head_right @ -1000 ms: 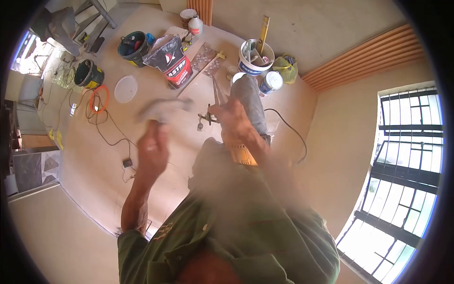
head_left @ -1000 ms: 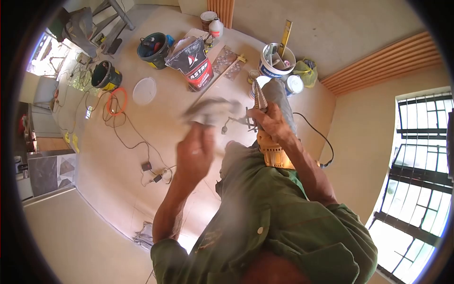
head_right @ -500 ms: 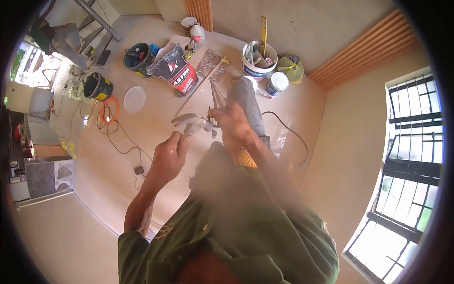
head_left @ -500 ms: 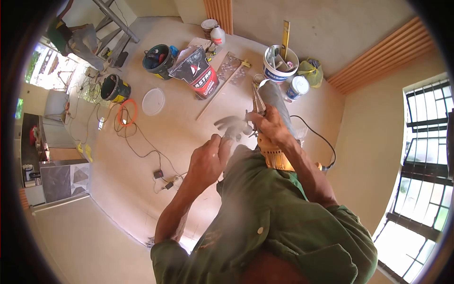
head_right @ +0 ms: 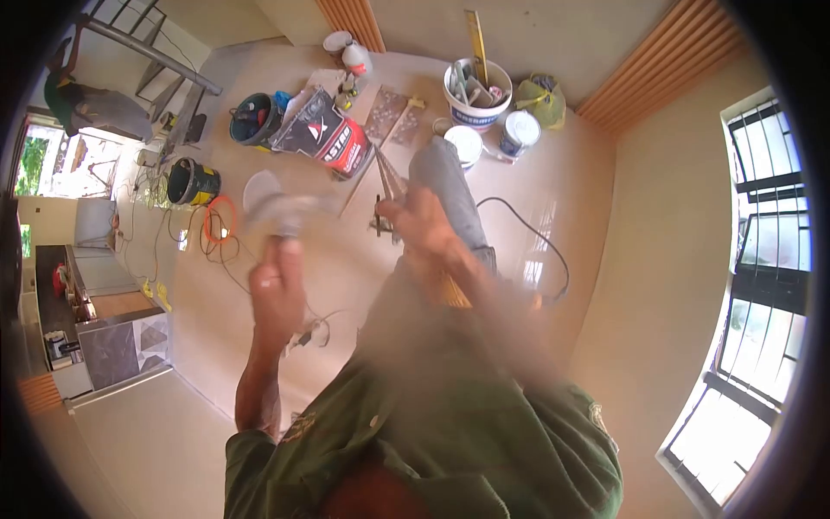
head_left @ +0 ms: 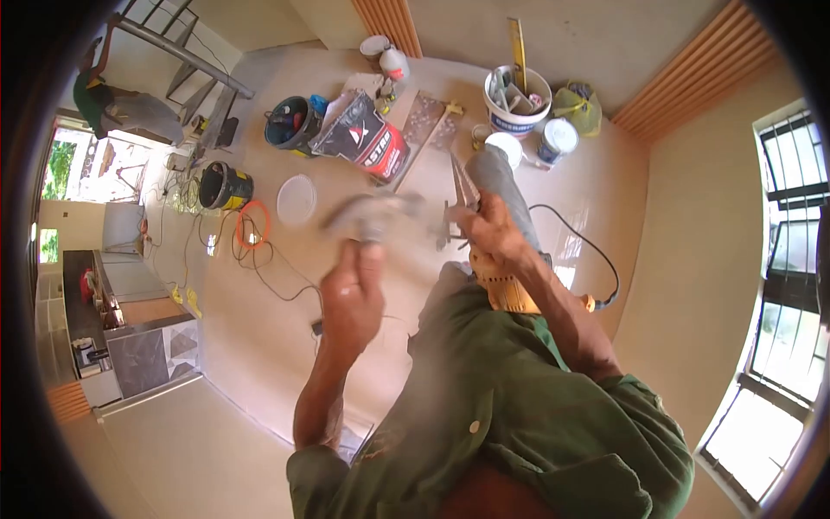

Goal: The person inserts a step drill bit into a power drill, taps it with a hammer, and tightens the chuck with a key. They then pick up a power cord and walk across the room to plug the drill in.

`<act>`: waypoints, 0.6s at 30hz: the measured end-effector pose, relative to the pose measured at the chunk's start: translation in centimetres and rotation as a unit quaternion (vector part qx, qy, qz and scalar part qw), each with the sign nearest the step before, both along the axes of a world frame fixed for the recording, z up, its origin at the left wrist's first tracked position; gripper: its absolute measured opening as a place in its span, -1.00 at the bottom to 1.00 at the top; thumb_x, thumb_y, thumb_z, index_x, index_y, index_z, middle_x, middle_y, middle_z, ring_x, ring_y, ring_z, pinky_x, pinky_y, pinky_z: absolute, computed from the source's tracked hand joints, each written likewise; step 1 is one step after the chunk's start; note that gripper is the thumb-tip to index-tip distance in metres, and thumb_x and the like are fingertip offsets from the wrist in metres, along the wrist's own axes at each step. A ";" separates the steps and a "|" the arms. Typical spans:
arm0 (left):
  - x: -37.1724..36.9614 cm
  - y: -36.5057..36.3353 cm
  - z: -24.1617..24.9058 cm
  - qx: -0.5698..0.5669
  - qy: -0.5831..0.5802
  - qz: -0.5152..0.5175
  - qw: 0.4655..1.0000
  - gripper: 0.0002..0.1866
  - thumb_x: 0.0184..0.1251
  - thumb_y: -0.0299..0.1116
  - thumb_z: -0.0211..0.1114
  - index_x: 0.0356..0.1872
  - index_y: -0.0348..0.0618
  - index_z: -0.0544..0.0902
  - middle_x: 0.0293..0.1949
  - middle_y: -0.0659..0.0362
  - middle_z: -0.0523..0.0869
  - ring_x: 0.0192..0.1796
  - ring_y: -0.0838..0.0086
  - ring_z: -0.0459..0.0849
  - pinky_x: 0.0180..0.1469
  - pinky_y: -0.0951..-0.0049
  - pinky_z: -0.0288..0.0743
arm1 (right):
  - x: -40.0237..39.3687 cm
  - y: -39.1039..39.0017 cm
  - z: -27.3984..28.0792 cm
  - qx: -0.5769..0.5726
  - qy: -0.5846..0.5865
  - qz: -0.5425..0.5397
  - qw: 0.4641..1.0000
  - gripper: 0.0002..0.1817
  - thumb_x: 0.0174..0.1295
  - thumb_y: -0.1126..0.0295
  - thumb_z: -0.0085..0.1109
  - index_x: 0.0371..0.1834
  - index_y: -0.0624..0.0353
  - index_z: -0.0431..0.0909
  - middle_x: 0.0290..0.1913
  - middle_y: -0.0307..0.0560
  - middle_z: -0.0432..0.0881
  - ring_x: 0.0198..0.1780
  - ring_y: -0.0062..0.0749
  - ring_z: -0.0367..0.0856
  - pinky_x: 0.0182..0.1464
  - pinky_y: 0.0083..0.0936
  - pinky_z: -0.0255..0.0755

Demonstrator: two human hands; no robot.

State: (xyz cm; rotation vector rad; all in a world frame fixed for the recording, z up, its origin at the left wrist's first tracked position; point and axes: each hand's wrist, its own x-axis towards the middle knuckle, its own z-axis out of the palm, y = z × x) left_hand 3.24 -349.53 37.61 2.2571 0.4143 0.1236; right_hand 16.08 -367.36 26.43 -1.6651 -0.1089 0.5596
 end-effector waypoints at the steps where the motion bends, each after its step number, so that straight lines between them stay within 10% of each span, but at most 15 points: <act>1: 0.1 0.4 0.6 -0.038 -0.040 0.049 0.997 -0.76 0.46 -0.25 0.06 -0.31 -0.23 0.39 -0.57 -0.16 0.49 -0.57 -0.04 0.42 -0.49 0.23 0.35 | 0.3 -0.2 1.7 -0.029 0.067 0.016 0.997 -0.57 0.10 0.24 0.19 -0.18 0.48 0.51 -0.44 0.10 0.59 -0.34 -0.28 0.57 -0.28 -0.32 0.43; 6: 0.2 -0.8 -3.0 0.030 -0.059 -0.025 0.997 -0.77 0.46 -0.28 0.07 -0.31 -0.26 0.41 -0.65 0.06 0.42 -0.66 0.37 0.39 -0.57 0.39 0.30 | 0.4 0.1 1.0 -0.013 -0.001 0.037 0.999 -0.69 0.11 0.30 0.18 -0.24 0.37 0.49 -0.47 -0.10 0.50 -0.42 -0.46 0.44 -0.40 -0.46 0.32; 9: -0.5 -0.7 -5.7 0.036 -0.030 -0.094 0.994 -0.79 0.46 -0.31 0.07 -0.30 -0.27 0.42 -0.65 0.05 0.44 -0.65 0.37 0.40 -0.57 0.43 0.30 | 0.4 -0.2 -2.1 0.002 -0.106 0.064 0.992 -0.76 0.12 0.34 0.18 -0.27 0.31 0.49 -0.50 -0.21 0.46 -0.46 -0.57 0.38 -0.45 -0.54 0.28; 13: -0.5 -0.9 -3.7 -0.039 -0.099 0.037 0.994 -0.83 0.39 -0.38 0.13 -0.32 -0.28 0.44 -0.57 -0.15 0.53 -0.54 -0.10 0.51 -0.53 0.24 0.41 | 0.3 0.0 -1.1 0.016 0.033 -0.011 0.999 -0.77 0.11 0.36 0.20 -0.26 0.29 0.48 -0.48 -0.20 0.47 -0.46 -0.57 0.39 -0.44 -0.55 0.29; 18: -1.0 -0.8 -7.3 0.061 -0.128 -0.056 0.988 -0.85 0.35 -0.40 0.16 -0.34 -0.31 0.50 -0.51 -0.14 0.59 -0.47 -0.05 0.61 -0.51 0.24 0.45 | 0.6 0.2 -0.3 0.024 0.019 -0.015 0.999 -0.78 0.11 0.37 0.20 -0.27 0.29 0.49 -0.48 -0.20 0.48 -0.48 -0.57 0.41 -0.44 -0.56 0.31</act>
